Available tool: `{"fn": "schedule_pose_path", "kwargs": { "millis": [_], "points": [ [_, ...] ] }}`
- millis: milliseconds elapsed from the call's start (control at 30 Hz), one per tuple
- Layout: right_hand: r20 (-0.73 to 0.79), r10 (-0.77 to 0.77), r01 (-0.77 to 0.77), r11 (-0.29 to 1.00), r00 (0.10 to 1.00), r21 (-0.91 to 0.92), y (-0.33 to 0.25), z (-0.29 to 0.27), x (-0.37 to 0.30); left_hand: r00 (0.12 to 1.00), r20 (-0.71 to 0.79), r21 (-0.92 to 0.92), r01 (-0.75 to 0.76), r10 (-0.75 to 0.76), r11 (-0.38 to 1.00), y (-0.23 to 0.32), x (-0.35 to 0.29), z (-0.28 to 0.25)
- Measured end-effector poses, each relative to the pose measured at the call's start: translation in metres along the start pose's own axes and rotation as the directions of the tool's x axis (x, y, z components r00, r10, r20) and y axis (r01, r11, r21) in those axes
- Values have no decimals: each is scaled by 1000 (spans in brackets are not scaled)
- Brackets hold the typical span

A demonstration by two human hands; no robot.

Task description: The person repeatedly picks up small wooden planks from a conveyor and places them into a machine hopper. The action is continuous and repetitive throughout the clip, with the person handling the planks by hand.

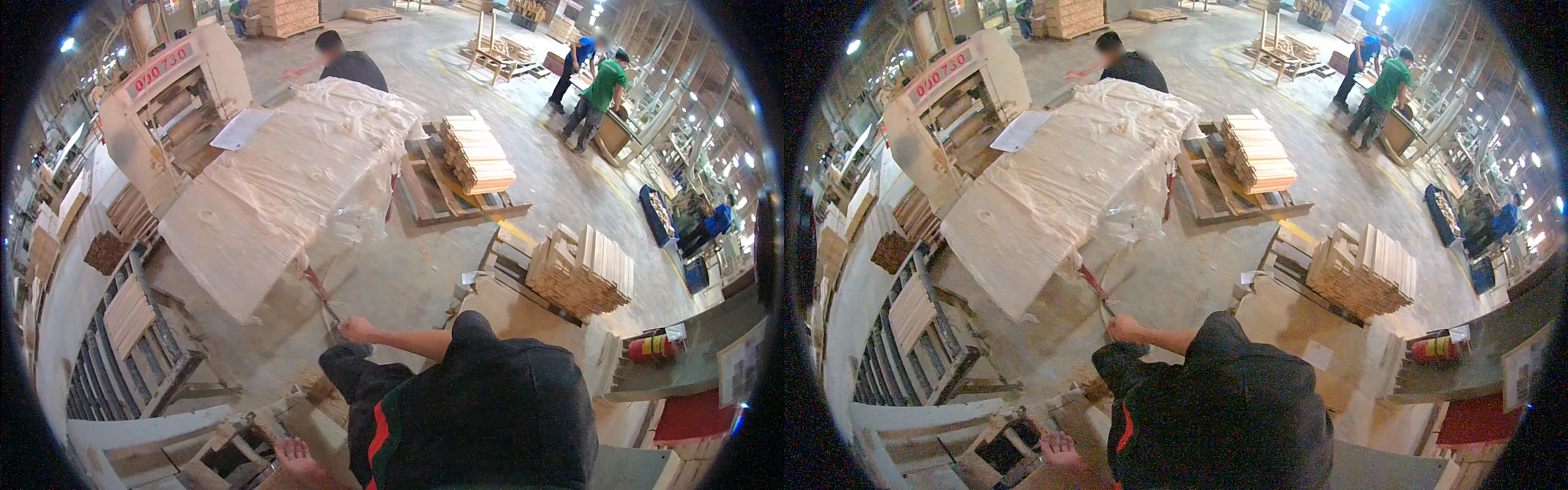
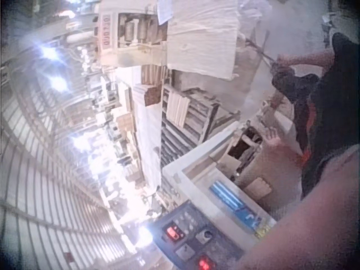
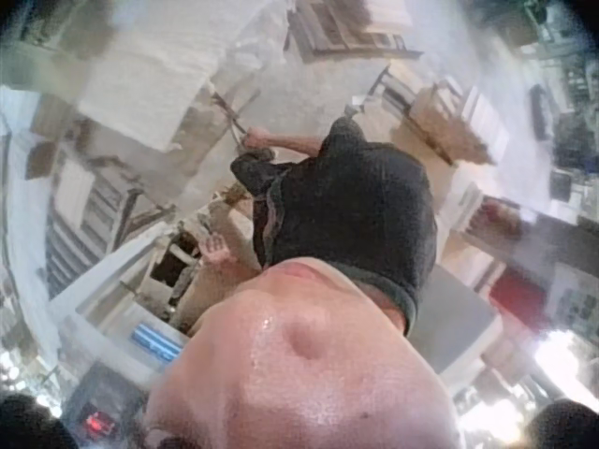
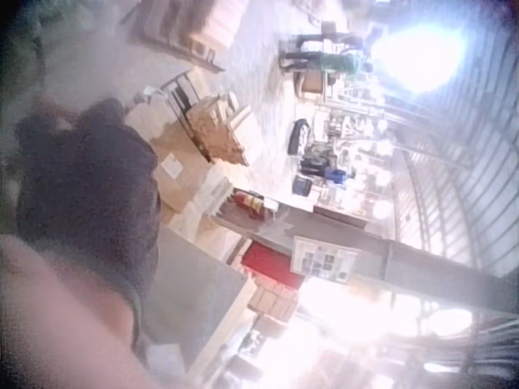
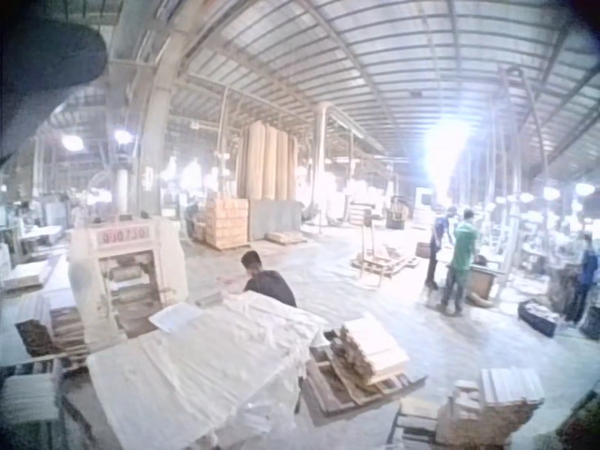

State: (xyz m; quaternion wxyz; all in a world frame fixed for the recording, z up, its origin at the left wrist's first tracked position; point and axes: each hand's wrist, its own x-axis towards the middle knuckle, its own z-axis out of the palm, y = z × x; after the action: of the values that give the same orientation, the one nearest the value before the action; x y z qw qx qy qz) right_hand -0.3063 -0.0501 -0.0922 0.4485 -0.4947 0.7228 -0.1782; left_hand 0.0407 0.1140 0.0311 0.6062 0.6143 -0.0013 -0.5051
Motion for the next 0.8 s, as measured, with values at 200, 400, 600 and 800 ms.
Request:
{"fn": "schedule_pose_path", "kwargs": {
  "millis": [200,400,600,800],
  "points": [
    [-45,-208,210,977,977,46,-55,16,8,967,255,84,7,-29,996,18,16,-4],
    [170,-489,443,862,856,248,-209,98,47,951,300,322,-170,70,931,35,30,5],
    [196,-616,471,737,763,485,-359,176,92,976,212,492,-152,51,857,104,30,100],
    [194,-684,533,687,703,493,-466,273,161,990,126,391,-102,56,915,143,75,128]
  ]
}}
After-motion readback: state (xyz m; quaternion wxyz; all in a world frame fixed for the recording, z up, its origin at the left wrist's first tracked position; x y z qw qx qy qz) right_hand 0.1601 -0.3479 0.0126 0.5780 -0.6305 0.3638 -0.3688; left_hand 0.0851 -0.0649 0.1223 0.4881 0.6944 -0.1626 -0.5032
